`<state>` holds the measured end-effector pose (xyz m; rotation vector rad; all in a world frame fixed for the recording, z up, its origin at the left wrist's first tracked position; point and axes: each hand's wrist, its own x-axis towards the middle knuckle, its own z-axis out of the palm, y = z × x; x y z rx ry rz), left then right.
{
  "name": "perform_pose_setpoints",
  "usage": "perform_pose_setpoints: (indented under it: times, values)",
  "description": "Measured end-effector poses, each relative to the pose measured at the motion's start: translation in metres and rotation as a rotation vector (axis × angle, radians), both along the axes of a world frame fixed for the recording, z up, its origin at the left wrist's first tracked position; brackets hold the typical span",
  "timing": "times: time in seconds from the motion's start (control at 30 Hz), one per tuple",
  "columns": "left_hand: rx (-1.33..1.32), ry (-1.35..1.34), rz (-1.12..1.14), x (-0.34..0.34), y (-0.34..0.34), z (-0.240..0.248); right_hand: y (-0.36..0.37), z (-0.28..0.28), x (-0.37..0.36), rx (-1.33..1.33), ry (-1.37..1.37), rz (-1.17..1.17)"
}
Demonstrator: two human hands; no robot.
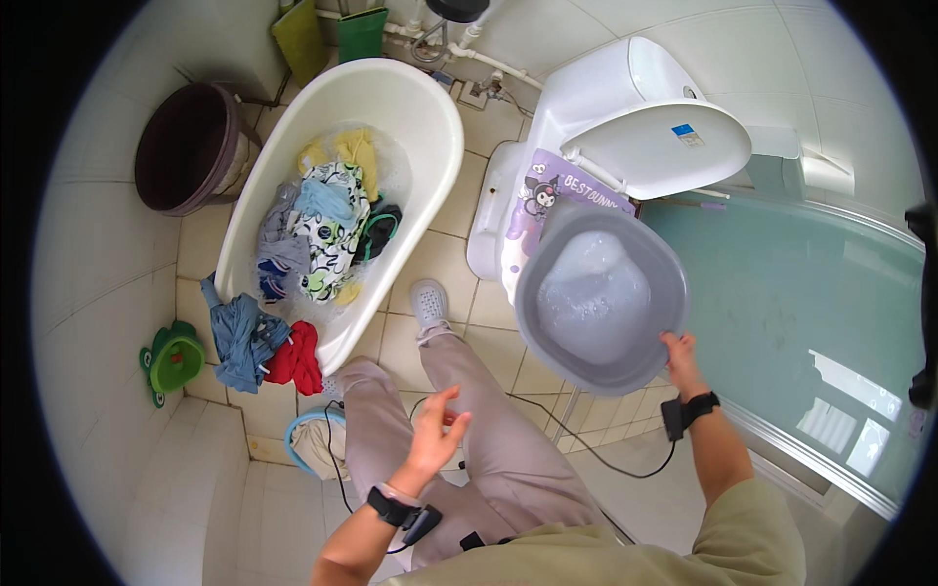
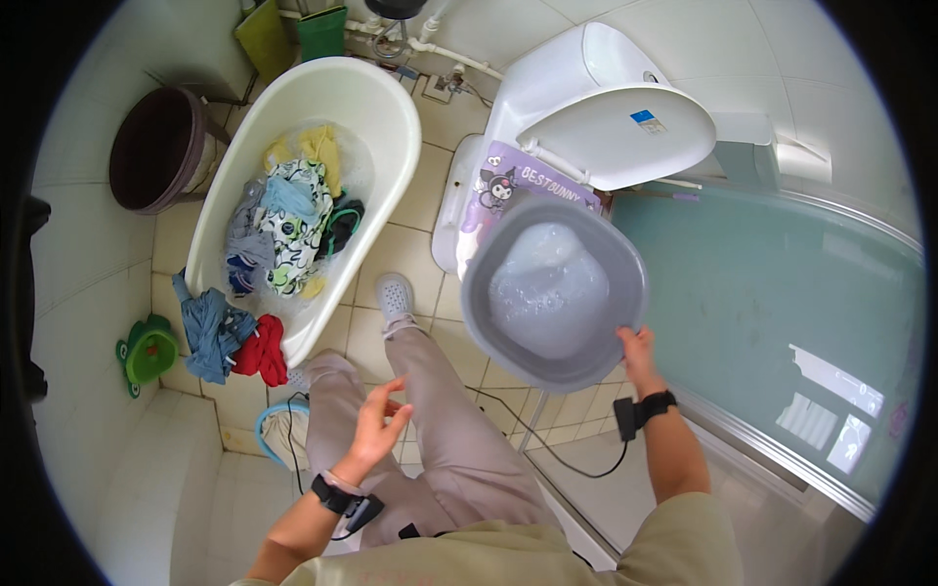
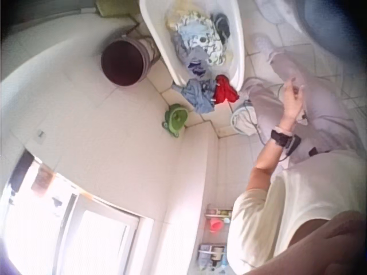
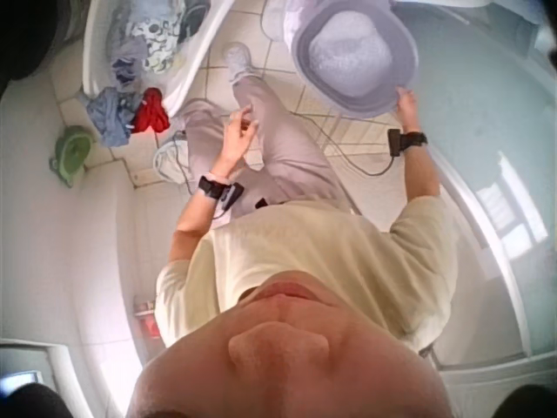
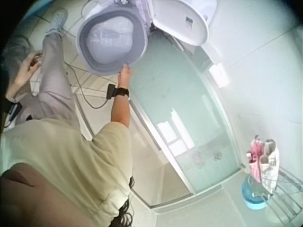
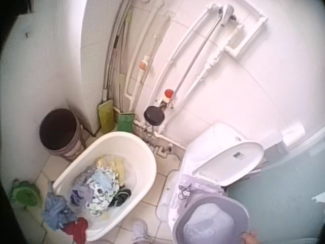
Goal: The person sits on the floor and hand-washes various garments in a white basin. They pick up items from a blue bowl, submerge them in the basin, agitate them by hand, and wring them out before placing them back into the bowl.
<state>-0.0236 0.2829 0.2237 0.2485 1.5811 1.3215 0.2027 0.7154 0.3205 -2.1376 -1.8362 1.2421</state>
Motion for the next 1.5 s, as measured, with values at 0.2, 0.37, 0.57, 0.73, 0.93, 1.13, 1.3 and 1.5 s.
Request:
perform_pose_setpoints:
  times: [0.2, 0.37, 0.57, 0.73, 0.93, 1.13, 1.3, 1.5]
  values:
    - [-0.184, 0.092, 0.002, -0.005, -0.043, -0.021, 0.137, -0.015, -0.027, 0.073, -0.512, 0.332]
    - [-0.259, 0.050, 0.069, 0.004, -0.060, -0.023, 0.171, -0.041, -0.141, 0.110, -0.918, 0.673]
    - [-0.259, -0.033, 0.159, 0.018, -0.058, -0.020, 0.156, -0.049, -0.233, 0.050, -1.209, 0.782]
    - [-0.265, -0.011, 0.218, 0.020, -0.067, -0.020, 0.146, -0.055, -0.241, 0.208, -1.352, 1.064]
    - [-0.168, -0.040, 0.348, 0.027, -0.081, -0.021, 0.262, 0.027, -0.161, -0.152, -0.530, 1.473]
    - [0.016, -0.379, 0.335, 0.044, -0.122, -0.021, -0.027, 0.023, -0.307, -0.093, -0.498, 0.962]
    - [0.526, -0.801, 0.618, 0.048, -0.153, -0.022, -0.248, -0.043, -0.353, 0.075, 0.142, 1.416]
    - [0.428, -0.887, 1.629, 0.044, -0.216, -0.064, -0.481, -0.153, -0.340, -0.157, 0.436, 1.472]
